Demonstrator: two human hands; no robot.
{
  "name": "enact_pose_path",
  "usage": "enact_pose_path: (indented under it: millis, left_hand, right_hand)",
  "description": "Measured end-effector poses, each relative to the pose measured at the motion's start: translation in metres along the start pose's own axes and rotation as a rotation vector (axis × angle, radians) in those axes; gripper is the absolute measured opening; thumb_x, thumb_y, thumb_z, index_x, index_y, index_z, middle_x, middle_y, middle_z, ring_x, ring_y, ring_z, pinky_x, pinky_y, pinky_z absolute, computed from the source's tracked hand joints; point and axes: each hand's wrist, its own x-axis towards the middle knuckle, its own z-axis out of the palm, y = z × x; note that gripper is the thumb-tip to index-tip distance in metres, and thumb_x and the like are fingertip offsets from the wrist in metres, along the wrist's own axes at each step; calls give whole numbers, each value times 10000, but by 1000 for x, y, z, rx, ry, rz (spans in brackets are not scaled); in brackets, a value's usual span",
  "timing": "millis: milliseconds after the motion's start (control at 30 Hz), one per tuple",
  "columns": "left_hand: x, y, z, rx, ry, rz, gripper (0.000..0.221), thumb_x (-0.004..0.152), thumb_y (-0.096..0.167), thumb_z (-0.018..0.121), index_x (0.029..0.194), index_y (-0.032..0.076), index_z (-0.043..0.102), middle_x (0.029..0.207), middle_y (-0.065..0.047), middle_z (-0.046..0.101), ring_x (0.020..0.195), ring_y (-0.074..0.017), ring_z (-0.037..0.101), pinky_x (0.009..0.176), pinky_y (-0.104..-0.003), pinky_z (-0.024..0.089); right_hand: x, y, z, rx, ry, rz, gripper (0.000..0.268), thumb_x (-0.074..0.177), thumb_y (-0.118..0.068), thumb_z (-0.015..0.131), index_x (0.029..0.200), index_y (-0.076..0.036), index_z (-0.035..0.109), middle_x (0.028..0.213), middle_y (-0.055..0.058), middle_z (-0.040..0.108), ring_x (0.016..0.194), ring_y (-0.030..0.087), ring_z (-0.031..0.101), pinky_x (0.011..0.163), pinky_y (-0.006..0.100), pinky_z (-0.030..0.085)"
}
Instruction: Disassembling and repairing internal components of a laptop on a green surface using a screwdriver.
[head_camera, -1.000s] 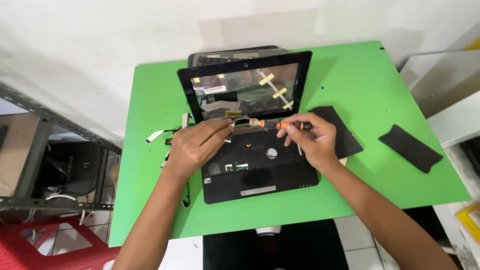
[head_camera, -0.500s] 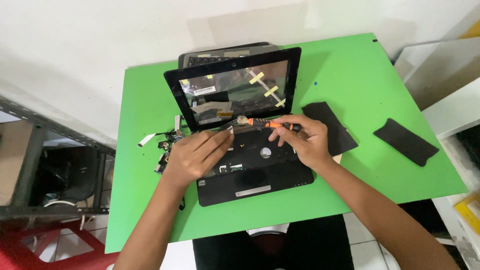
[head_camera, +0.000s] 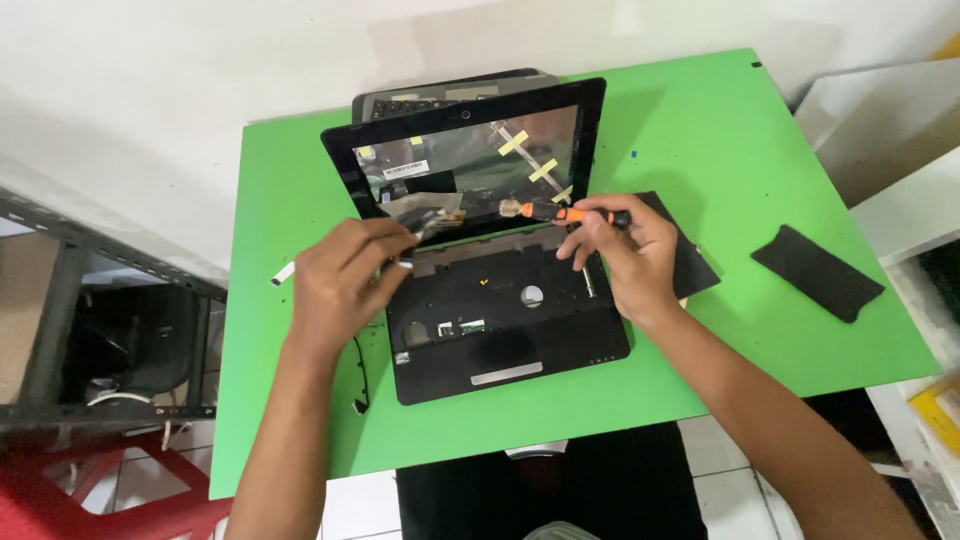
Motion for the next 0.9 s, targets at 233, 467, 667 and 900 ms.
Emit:
enact_pose_path:
  millis: [233, 467, 667, 900]
  left_hand:
    - [-29, -46, -43, 163, -80, -480, 142, 896, 53, 816, 1020, 87, 756, 861, -68, 685, 748, -266, 648, 663, -387, 538]
    - [-51, -72, -33, 284, -309, -701, 138, 924, 232, 786, 1016, 142, 736, 896, 8, 754, 882, -209, 673, 764, -395, 564]
    - [-39, -56, -36, 269, -331, -743, 300, 974, 222, 715, 1248, 109, 665, 963, -15, 763, 891, -220, 664, 779, -450, 574]
    - [-50, -66, -9, 312, -407, -507, 151, 937, 272, 753, 1068, 199, 774, 948, 11, 700, 938, -222, 630, 831, -369, 555]
  right_hand:
    - [4, -3, 1, -53, 27, 63, 183, 1049, -88, 593, 1108, 80, 634, 937, 290, 726, 640, 250, 735, 494, 274, 581]
    - [0, -3, 5, -113, -4, 55, 202, 1068, -85, 598, 1113, 107, 642, 827, 285, 698, 609, 283, 718, 491, 299, 574]
    - [1, -4, 2, -123, -6, 73, 211, 1087, -112, 590, 1129, 89, 638, 854, 287, 699, 620, 273, 714, 501, 298, 571]
    - [4, -1, 0, -130, 2, 93, 214, 1089, -134, 583, 1121, 71, 632, 918, 306, 712, 609, 261, 712, 497, 295, 571]
